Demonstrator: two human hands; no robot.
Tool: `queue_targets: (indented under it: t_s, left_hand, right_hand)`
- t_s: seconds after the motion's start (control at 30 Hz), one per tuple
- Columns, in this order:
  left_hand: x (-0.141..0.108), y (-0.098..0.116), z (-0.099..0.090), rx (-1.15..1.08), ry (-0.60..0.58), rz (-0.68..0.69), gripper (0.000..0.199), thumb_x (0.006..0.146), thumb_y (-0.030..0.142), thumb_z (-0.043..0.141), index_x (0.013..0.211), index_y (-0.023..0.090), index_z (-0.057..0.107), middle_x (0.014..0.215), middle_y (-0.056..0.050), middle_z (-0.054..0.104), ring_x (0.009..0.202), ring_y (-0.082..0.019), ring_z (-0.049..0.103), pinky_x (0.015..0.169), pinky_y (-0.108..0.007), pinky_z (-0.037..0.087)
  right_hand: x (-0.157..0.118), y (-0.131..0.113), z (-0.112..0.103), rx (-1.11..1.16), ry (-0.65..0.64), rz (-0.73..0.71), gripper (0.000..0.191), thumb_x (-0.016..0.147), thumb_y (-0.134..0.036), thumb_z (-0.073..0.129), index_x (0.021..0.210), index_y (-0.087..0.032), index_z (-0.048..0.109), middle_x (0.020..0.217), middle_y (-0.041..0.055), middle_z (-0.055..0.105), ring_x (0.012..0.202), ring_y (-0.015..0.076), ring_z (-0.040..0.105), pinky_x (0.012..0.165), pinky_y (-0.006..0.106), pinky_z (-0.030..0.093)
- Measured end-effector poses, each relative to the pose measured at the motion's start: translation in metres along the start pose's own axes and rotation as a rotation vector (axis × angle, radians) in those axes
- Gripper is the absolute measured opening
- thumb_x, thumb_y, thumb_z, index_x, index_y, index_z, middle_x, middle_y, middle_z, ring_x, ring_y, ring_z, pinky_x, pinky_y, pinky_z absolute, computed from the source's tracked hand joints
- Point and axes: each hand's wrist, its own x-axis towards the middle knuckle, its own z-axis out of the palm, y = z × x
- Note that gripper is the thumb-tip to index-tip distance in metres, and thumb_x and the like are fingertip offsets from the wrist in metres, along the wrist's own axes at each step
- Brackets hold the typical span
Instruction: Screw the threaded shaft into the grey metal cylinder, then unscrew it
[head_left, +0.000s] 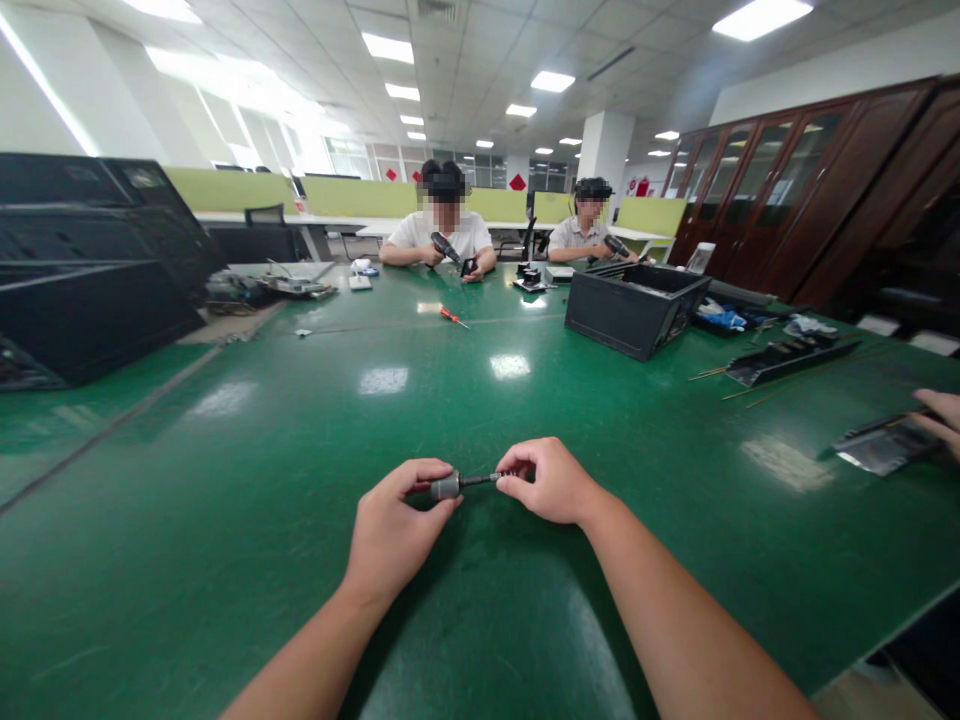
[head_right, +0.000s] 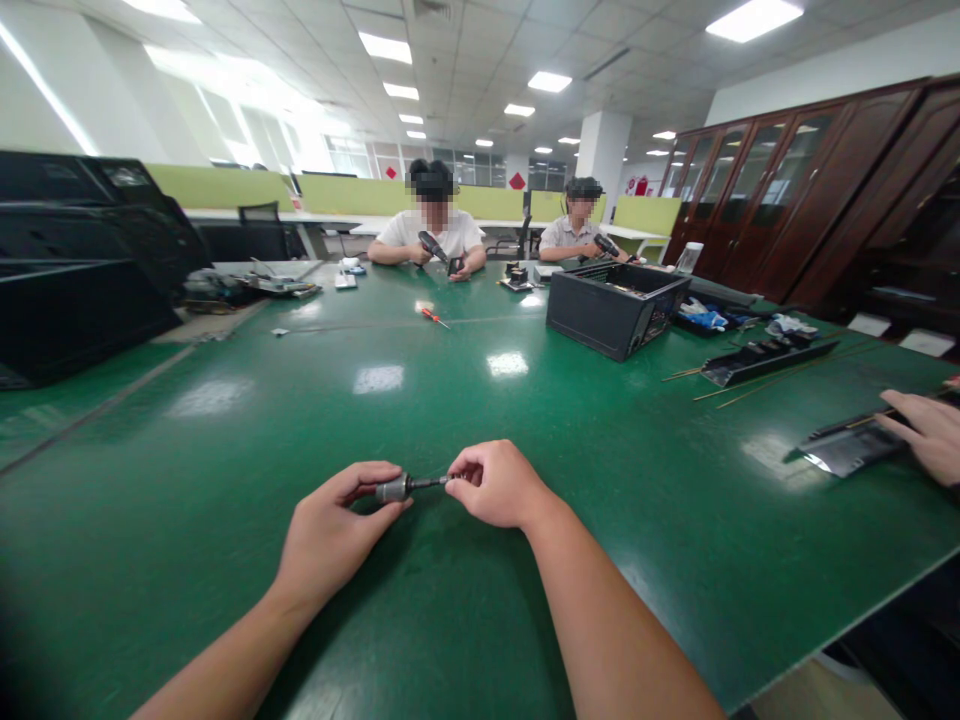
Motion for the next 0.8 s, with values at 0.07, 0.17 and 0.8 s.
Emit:
queue_targets:
  t_s: [0.07, 0.17, 0.8]
  left_hand:
    - [0.0, 0.0, -0.0002, -0.005, 0.0, -0.003, 0.02, 0.073, 0.029, 0.072, 0.091, 0.022, 0.072, 0.096, -0.003, 0.073, 0.086, -0.021, 0.071, 0.084, -0.037, 0.06]
    - [0.0, 0.0001, 0.0001, -0.016, 0.0, -0.008, 0.02, 0.073, 0.03, 0.073, 0.091, 0.021, 0.072, 0.096, -0.003, 0.073, 0.085, -0.021, 0.07, 0.084, -0.037, 0.06]
    - [0.0001, -0.0006, 0.001, -0.028, -0.004, -0.034, 0.02, 0.073, 0.028, 0.073, 0.092, 0.023, 0.071, 0.097, -0.001, 0.072, 0.085, -0.019, 0.07, 0.084, -0.034, 0.058]
  right_hand:
    - [-0.0004, 0.0, 0.0002, 0.005, 0.004, -0.002, 0.01, 0.079, -0.022, 0.069, 0.083, -0.016, 0.075, 0.072, 0.0029, 0.071, 0.064, 0.0141, 0.062, 0.064, 0.025, 0.047]
    - [0.0004, 0.0003, 0.0, 0.002, 0.013, -0.004, 0.01, 0.078, -0.021, 0.069, 0.083, -0.016, 0.075, 0.072, 0.0033, 0.071, 0.065, 0.0143, 0.062, 0.064, 0.025, 0.047]
    - [0.0021, 0.0026, -0.0005, 0.02, 0.013, -0.004, 0.011, 0.077, -0.022, 0.069, 0.082, -0.015, 0.076, 0.072, 0.0038, 0.071, 0.064, 0.0143, 0.062, 0.063, 0.025, 0.047]
